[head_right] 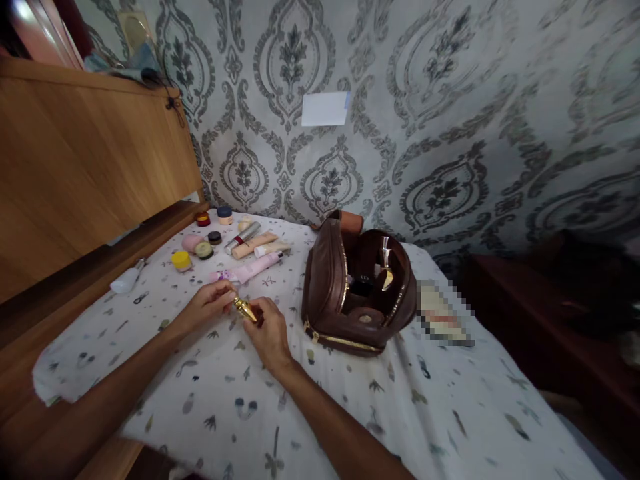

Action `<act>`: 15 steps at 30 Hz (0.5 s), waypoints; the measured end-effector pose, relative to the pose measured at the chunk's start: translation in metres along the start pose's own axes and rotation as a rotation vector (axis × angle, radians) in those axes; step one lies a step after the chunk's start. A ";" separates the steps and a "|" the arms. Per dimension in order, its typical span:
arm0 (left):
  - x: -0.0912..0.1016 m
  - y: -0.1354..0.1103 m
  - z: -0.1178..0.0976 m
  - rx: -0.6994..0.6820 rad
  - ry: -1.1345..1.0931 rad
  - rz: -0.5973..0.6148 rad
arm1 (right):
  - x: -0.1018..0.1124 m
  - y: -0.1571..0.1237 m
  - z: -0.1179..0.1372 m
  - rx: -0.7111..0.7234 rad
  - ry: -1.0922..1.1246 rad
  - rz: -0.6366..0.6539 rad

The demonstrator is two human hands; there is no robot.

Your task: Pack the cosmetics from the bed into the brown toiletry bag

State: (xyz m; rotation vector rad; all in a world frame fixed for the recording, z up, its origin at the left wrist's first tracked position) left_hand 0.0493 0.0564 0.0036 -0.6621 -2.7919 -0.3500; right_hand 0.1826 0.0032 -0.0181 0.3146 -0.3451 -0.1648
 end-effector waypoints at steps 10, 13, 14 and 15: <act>0.000 0.000 -0.004 -0.005 -0.062 0.077 | -0.004 0.000 -0.004 -0.045 0.052 0.033; -0.001 -0.001 -0.004 0.013 -0.079 0.107 | -0.004 0.001 -0.004 -0.047 0.072 0.036; 0.000 -0.001 -0.003 0.020 -0.081 0.094 | -0.004 0.001 -0.004 -0.047 0.072 0.036; 0.001 -0.001 0.000 0.024 -0.084 0.072 | -0.004 0.001 -0.004 -0.049 0.068 0.034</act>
Point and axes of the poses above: each hand's wrist, its own y-axis towards the middle knuckle, its own x-axis out of the back of the hand, z = x × y, the point moved 10 cm from there along y, towards the middle knuckle, and after that the axes turned 2 degrees about -y, right-handed, at the moved point
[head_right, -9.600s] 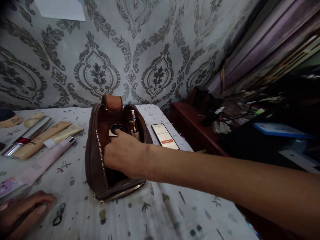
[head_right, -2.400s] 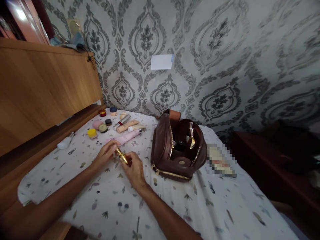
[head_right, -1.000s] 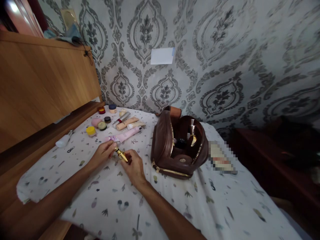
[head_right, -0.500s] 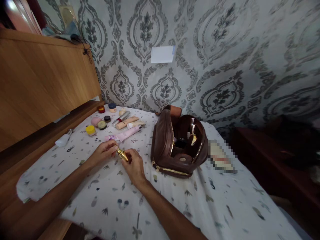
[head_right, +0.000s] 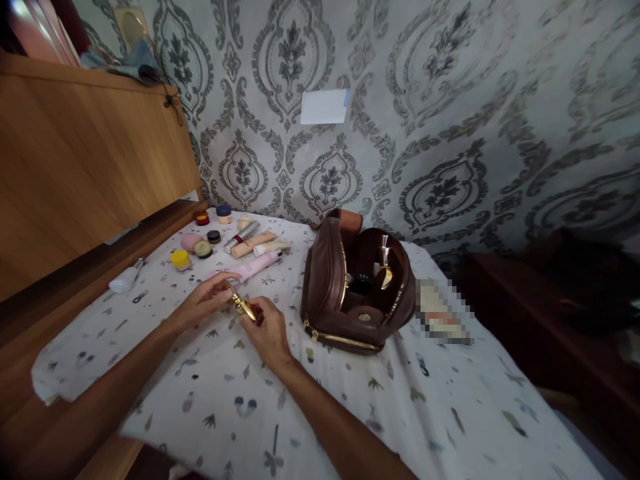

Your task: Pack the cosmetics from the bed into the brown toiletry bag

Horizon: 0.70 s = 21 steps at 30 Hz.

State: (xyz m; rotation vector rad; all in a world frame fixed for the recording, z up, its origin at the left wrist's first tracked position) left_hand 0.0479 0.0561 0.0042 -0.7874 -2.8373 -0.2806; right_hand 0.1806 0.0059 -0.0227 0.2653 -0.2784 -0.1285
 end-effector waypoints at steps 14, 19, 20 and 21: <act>0.003 0.001 0.006 0.041 0.032 0.000 | -0.002 0.000 0.000 0.007 -0.028 0.005; 0.000 0.002 0.010 0.022 0.039 0.023 | -0.002 0.000 0.000 0.007 -0.036 0.013; -0.001 0.002 0.009 0.020 0.027 0.042 | -0.002 0.000 0.000 0.005 -0.037 0.012; -0.001 0.001 0.007 0.019 0.016 0.059 | -0.002 0.000 -0.001 0.002 -0.037 0.010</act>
Point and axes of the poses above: each hand's wrist, its own y-axis towards the middle knuckle, its own x-axis out of the back of the hand, z = x × y, the point moved 10 cm from there along y, towards the middle knuckle, and after that the axes turned 2 degrees about -y, right-handed, at the moved point
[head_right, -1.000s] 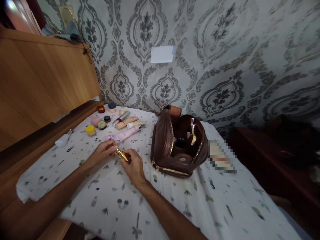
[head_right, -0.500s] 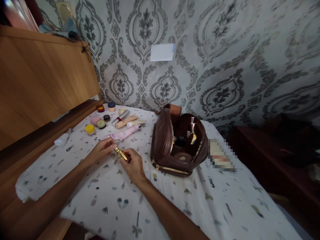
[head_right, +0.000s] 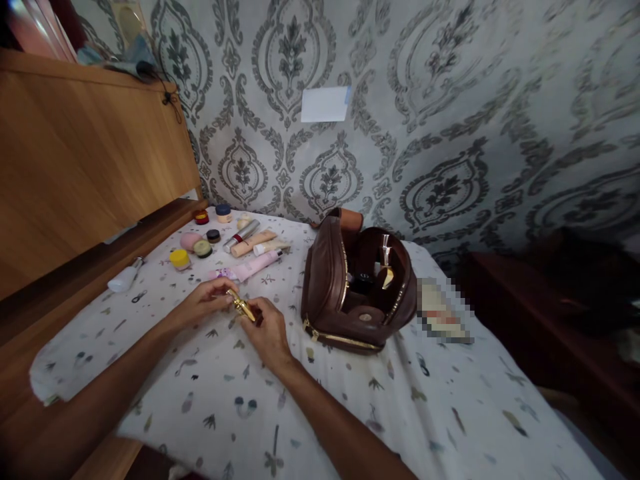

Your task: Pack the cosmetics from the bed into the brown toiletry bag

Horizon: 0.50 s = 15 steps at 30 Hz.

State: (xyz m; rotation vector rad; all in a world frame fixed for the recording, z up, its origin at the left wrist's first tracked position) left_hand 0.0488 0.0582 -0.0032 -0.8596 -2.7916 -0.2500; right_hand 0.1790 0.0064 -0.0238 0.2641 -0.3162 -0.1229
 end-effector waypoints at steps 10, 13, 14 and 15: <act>-0.001 0.000 0.001 0.002 0.032 -0.019 | -0.001 0.000 0.000 -0.007 0.005 0.017; -0.006 -0.002 -0.002 0.009 -0.007 0.055 | -0.001 0.000 0.000 -0.011 0.017 0.020; -0.006 -0.002 -0.003 0.017 -0.002 0.061 | -0.001 -0.001 0.000 -0.010 0.021 0.022; -0.006 -0.003 -0.002 0.025 0.008 0.053 | -0.001 -0.001 0.001 -0.007 0.023 0.024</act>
Point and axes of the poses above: each hand's wrist, its own y-axis towards the middle knuckle, its own x-axis out of the back of the hand, z = x × y, the point moved 10 cm from there along y, towards the middle knuckle, and after that the axes turned 2 degrees about -y, right-handed, at the moved point
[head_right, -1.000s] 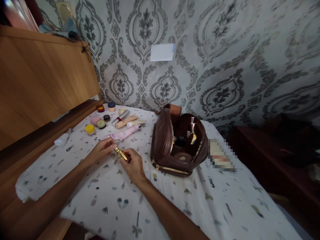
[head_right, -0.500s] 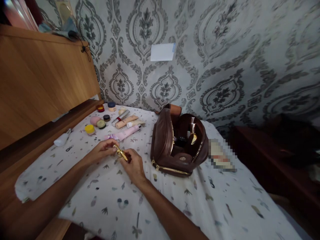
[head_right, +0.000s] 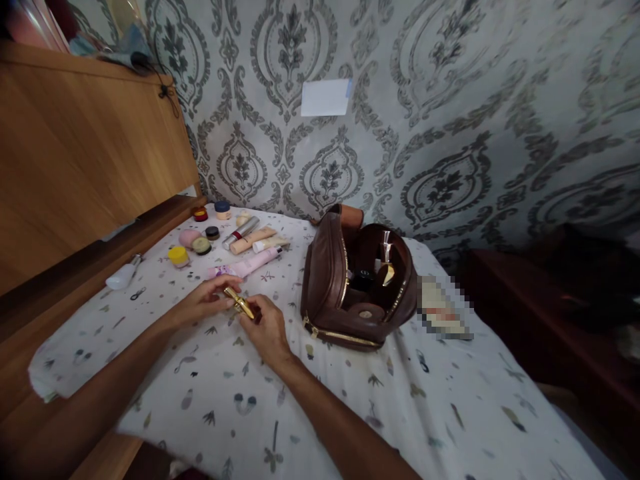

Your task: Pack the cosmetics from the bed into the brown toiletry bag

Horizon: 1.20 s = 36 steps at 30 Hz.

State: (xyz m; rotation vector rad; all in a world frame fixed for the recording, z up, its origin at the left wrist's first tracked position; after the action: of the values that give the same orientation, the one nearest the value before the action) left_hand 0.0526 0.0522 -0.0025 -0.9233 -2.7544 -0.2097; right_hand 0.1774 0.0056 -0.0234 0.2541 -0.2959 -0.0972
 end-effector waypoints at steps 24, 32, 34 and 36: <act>0.002 0.001 -0.028 -0.127 0.097 -0.149 | -0.002 0.002 0.001 0.006 0.181 0.052; -0.027 -0.001 -0.049 -0.164 0.335 -0.035 | 0.013 -0.004 0.023 0.148 0.057 -0.067; -0.030 0.001 -0.050 -0.172 0.348 -0.036 | 0.018 -0.005 0.028 0.191 0.009 -0.115; -0.028 0.002 -0.051 -0.164 0.322 -0.059 | 0.023 -0.005 0.031 0.204 0.001 -0.135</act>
State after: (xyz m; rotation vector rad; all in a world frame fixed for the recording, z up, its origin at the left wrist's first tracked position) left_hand 0.0847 0.0273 0.0398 -0.7684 -2.4936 -0.5507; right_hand 0.1899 -0.0094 0.0106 0.4767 -0.2879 -0.2004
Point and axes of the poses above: each hand's wrist, its own y-axis towards the middle knuckle, its own x-axis out of the back of the hand, z = x × y, the point moved 10 cm from there along y, towards the middle knuckle, and after that the axes turned 2 degrees about -y, right-handed, at the moved point
